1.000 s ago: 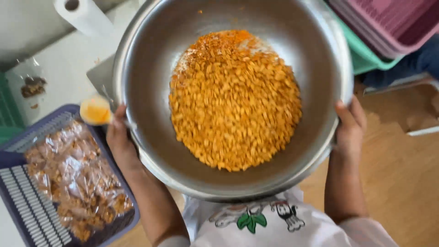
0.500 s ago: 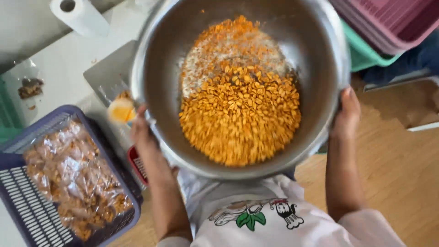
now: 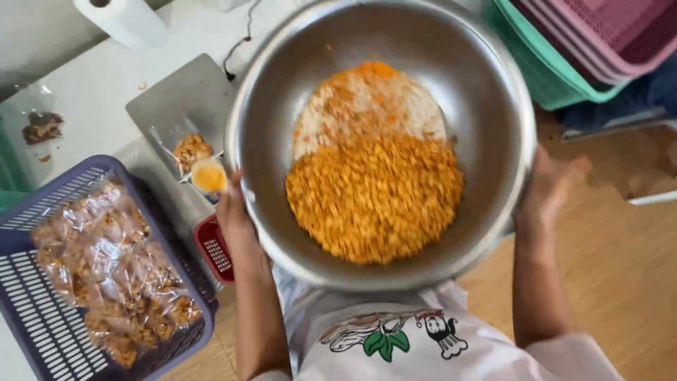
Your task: Mixing nuts with seasoning powders in a large bowl and then scooping the mixture into small plastic bags for weighing and packaging.
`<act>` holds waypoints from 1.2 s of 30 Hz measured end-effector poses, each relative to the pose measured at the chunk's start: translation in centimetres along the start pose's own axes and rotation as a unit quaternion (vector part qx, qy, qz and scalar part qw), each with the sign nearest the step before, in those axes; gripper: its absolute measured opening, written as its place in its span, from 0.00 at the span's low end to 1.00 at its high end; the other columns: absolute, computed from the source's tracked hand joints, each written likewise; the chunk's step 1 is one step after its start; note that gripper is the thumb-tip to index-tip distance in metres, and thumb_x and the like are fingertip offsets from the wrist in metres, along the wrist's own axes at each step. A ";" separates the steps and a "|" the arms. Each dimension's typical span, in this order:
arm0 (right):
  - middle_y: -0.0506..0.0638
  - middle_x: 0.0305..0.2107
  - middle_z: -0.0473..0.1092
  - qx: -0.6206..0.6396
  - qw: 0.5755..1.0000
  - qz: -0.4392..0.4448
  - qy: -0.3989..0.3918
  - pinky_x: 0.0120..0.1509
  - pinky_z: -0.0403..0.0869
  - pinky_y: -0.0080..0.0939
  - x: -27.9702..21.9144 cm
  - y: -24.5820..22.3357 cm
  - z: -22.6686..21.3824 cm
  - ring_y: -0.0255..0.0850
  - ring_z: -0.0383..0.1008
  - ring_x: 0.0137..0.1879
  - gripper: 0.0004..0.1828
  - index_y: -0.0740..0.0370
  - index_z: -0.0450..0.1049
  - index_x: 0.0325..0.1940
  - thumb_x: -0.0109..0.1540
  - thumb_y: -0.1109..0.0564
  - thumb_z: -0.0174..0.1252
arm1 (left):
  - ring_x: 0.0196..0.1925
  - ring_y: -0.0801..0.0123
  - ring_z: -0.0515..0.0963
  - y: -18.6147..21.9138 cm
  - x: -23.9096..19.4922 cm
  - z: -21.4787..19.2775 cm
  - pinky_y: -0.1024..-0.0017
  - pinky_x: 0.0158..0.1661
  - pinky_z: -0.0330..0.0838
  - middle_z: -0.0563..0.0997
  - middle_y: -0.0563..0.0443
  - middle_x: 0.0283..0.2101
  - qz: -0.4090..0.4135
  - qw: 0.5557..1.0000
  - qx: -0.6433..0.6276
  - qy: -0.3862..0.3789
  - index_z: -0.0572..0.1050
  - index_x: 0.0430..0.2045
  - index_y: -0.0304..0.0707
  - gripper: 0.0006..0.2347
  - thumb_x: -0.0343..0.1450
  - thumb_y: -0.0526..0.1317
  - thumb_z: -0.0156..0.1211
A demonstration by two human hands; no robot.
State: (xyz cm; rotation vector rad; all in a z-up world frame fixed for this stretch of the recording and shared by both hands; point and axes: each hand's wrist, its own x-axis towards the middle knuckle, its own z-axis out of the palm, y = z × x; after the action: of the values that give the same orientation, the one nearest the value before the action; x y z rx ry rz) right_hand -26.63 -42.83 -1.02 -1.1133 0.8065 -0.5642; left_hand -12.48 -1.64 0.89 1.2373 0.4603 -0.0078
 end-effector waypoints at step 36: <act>0.54 0.36 0.75 -0.629 0.615 -0.314 -0.356 0.48 0.73 0.51 -10.8 8.1 2.5 0.50 0.77 0.41 0.10 0.58 0.83 0.46 0.62 0.59 0.59 | 0.49 0.46 0.79 -7.9 27.5 -9.7 0.49 0.48 0.71 0.82 0.43 0.45 0.312 0.781 0.509 0.184 0.73 0.55 0.41 0.24 0.68 0.53 0.66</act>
State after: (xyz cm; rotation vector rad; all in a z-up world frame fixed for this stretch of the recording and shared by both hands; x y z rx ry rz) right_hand -30.98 -30.46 -5.05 -2.7682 -0.0955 0.0624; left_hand 7.25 11.04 -18.08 2.4530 0.3504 0.6414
